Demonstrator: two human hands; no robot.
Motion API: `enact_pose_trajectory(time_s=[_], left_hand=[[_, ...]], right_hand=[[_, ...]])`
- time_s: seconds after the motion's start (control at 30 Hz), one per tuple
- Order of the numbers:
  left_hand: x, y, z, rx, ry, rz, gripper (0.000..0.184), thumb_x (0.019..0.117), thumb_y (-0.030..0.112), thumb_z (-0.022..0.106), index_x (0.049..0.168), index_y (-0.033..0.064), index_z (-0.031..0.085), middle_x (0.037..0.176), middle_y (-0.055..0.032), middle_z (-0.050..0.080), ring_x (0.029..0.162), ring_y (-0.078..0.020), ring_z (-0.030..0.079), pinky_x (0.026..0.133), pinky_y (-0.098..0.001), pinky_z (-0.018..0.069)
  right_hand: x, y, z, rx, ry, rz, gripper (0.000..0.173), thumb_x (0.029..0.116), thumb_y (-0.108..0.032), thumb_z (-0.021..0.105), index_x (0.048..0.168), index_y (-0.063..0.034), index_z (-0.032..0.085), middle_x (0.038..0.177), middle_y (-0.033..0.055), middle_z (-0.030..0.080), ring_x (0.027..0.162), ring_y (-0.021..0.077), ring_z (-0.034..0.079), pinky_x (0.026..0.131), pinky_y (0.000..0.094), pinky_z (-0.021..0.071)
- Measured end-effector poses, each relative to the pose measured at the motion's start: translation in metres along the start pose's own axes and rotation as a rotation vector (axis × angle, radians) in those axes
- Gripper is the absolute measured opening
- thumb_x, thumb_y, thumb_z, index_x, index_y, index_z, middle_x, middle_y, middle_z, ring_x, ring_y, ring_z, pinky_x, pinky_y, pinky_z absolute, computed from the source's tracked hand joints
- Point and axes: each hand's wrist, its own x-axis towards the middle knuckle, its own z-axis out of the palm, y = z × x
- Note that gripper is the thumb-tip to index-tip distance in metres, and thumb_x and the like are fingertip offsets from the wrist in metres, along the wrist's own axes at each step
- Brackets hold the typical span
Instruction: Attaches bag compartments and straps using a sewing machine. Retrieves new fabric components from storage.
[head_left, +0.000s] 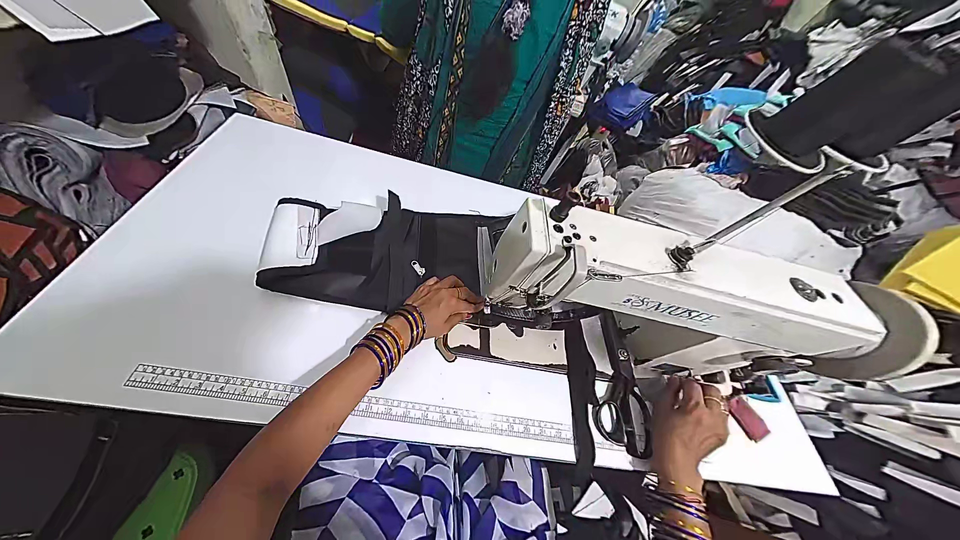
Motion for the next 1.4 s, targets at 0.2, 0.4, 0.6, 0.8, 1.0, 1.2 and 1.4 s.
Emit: enact_pose_trajectory(time_s=[0.2, 0.4, 0.6, 0.8, 1.0, 1.2, 1.4], left_hand=[[-0.013, 0.009, -0.002, -0.014, -0.107, 0.003, 0.04, 0.1107, 0.023, 0.039, 0.144, 0.0179, 0.061, 0.15, -0.005, 0.057, 0.143, -0.0297, 0.046, 0.111, -0.0527, 0.035], [-0.006, -0.001, -0.004, -0.002, -0.103, 0.003, 0.042, 0.1116, 0.027, 0.037, 0.148, 0.0186, 0.057, 0.154, -0.0031, 0.053, 0.146, -0.0295, 0.042, 0.112, -0.0524, 0.0334], [-0.001, 0.004, -0.004, 0.004, -0.099, -0.086, 0.042, 0.1116, 0.025, 0.037, 0.15, 0.0176, 0.054, 0.155, -0.0039, 0.052, 0.149, -0.0302, 0.038, 0.115, -0.0544, 0.0302], [0.004, 0.009, -0.003, 0.028, -0.097, -0.163, 0.044, 0.112, 0.025, 0.035, 0.153, 0.017, 0.049, 0.159, -0.0042, 0.047, 0.151, -0.0298, 0.033, 0.118, -0.0543, 0.0268], [0.013, -0.003, -0.006, 0.058, -0.045, -0.157, 0.043, 0.1119, 0.025, 0.035, 0.149, 0.0164, 0.054, 0.157, -0.0031, 0.05, 0.15, -0.0293, 0.036, 0.116, -0.0554, 0.0296], [0.021, -0.012, -0.01, 0.069, -0.024, -0.129, 0.04, 0.1113, 0.026, 0.039, 0.143, 0.0159, 0.062, 0.146, -0.0106, 0.058, 0.146, -0.0325, 0.041, 0.114, -0.0567, 0.0315], [0.019, -0.01, -0.011, 0.026, 0.002, -0.158, 0.041, 0.1117, 0.025, 0.038, 0.145, 0.0149, 0.059, 0.147, -0.0122, 0.058, 0.147, -0.0337, 0.04, 0.115, -0.0574, 0.0313]], right_hand=[[0.008, 0.009, -0.008, 0.027, 0.006, -0.091, 0.031, 0.1021, -0.012, 0.054, 0.105, 0.0147, 0.069, 0.112, 0.0408, 0.064, 0.108, 0.059, 0.062, 0.09, 0.0692, 0.0459], [-0.016, -0.007, -0.041, 0.198, -0.133, -0.271, 0.018, 0.0931, 0.0, 0.062, 0.1, 0.0141, 0.071, 0.1, 0.0368, 0.068, 0.092, 0.0537, 0.068, 0.08, 0.0671, 0.052], [-0.052, -0.02, -0.038, 0.212, -0.404, -0.067, 0.053, 0.0844, -0.017, 0.08, 0.126, 0.0115, 0.065, 0.11, 0.0381, 0.066, 0.097, 0.0545, 0.065, 0.085, 0.0712, 0.0462], [-0.043, 0.007, -0.047, 0.709, -0.691, 0.224, 0.019, 0.0887, -0.007, 0.054, 0.104, -0.0007, 0.065, 0.064, -0.0032, 0.062, 0.052, 0.0051, 0.059, 0.049, 0.0246, 0.0514], [-0.025, -0.007, -0.081, 1.118, -0.884, 0.396, 0.017, 0.0915, -0.026, 0.058, 0.08, -0.0141, 0.062, 0.049, -0.012, 0.052, 0.035, -0.0026, 0.044, 0.033, 0.0137, 0.0351], [0.026, -0.019, -0.067, 0.901, -1.132, 0.034, 0.023, 0.0773, -0.042, 0.074, 0.086, -0.0215, 0.067, 0.05, -0.0165, 0.05, 0.037, -0.0042, 0.043, 0.035, 0.0144, 0.0356], [0.055, -0.052, -0.061, 0.791, -1.254, -0.041, 0.009, 0.0793, -0.027, 0.069, 0.083, -0.0197, 0.065, 0.049, -0.0139, 0.05, 0.036, -0.0032, 0.043, 0.034, 0.0148, 0.0337]])
